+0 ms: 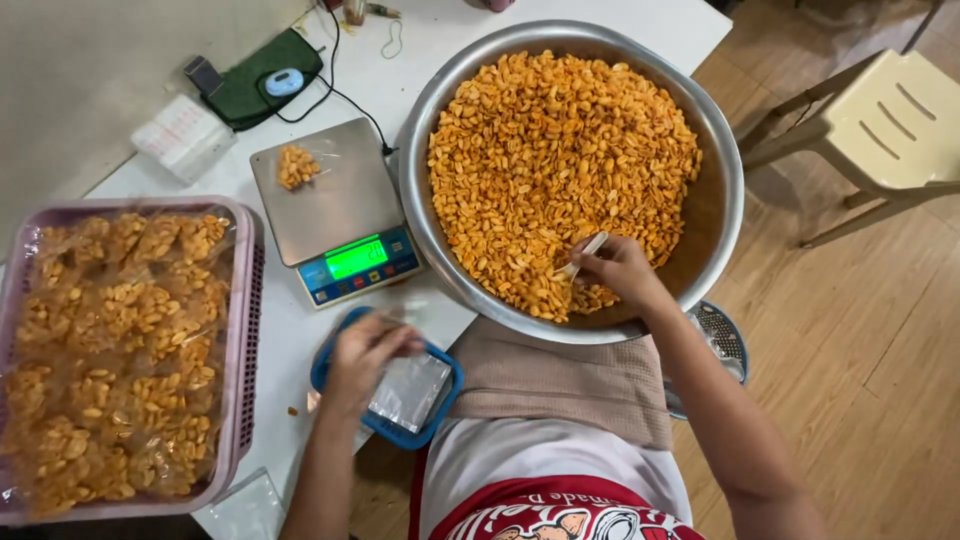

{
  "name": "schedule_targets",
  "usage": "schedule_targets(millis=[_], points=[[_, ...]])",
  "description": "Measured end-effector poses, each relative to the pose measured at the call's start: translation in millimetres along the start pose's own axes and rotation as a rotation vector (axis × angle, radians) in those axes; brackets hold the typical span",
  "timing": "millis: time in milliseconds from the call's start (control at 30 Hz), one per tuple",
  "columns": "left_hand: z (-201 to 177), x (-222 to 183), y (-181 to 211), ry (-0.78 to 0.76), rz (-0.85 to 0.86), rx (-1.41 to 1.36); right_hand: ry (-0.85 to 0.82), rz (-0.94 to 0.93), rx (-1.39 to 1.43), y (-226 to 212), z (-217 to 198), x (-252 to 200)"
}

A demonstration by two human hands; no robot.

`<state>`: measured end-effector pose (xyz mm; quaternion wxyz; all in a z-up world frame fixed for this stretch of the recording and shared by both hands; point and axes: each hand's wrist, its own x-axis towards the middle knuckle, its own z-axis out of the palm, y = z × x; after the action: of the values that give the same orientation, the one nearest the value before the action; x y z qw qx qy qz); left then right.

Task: Packing snacks from a large bowl into small plastic bags using a spoon and a digital scale for portion control.

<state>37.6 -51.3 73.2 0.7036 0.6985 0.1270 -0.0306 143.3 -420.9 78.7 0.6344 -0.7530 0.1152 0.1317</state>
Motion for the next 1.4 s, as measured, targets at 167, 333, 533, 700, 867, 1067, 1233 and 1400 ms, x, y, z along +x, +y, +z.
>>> schedule_targets(millis=[167, 333, 533, 700, 867, 1067, 1233, 1400], points=[[74.2, 29.9, 26.0, -0.236, -0.141, -0.275, 0.108, -0.085, 0.205, -56.4, -1.9, -16.8], [121.3, 61.1, 38.3, -0.335, 0.014, -0.294, 0.162, -0.380, 0.184, -107.4, 1.4, -32.8], [149.7, 75.9, 33.5, -0.457, 0.158, -0.252, 0.214, -0.908, -0.382, -109.5, 9.3, -36.8], [154.2, 87.5, 19.1, -0.523, 0.223, -0.125, 0.247, -0.980, -0.432, -102.5, -1.6, -27.6], [160.5, 75.4, 37.5, -0.521, 0.238, -0.202, 0.251, -0.490, 0.216, -116.4, -4.0, -28.9], [143.2, 74.8, 66.2, -0.147, 0.424, -0.294, 0.336, -0.362, 0.177, -85.9, -28.5, -16.8], [19.3, 156.2, 67.2, 0.157, 0.686, 0.313, 0.240, -0.261, -0.093, -70.6, -35.4, -23.6], [-21.7, 183.0, -4.1, 0.522, 0.769, 1.019, 0.185, -0.465, -0.327, -32.5, -28.2, -11.5]])
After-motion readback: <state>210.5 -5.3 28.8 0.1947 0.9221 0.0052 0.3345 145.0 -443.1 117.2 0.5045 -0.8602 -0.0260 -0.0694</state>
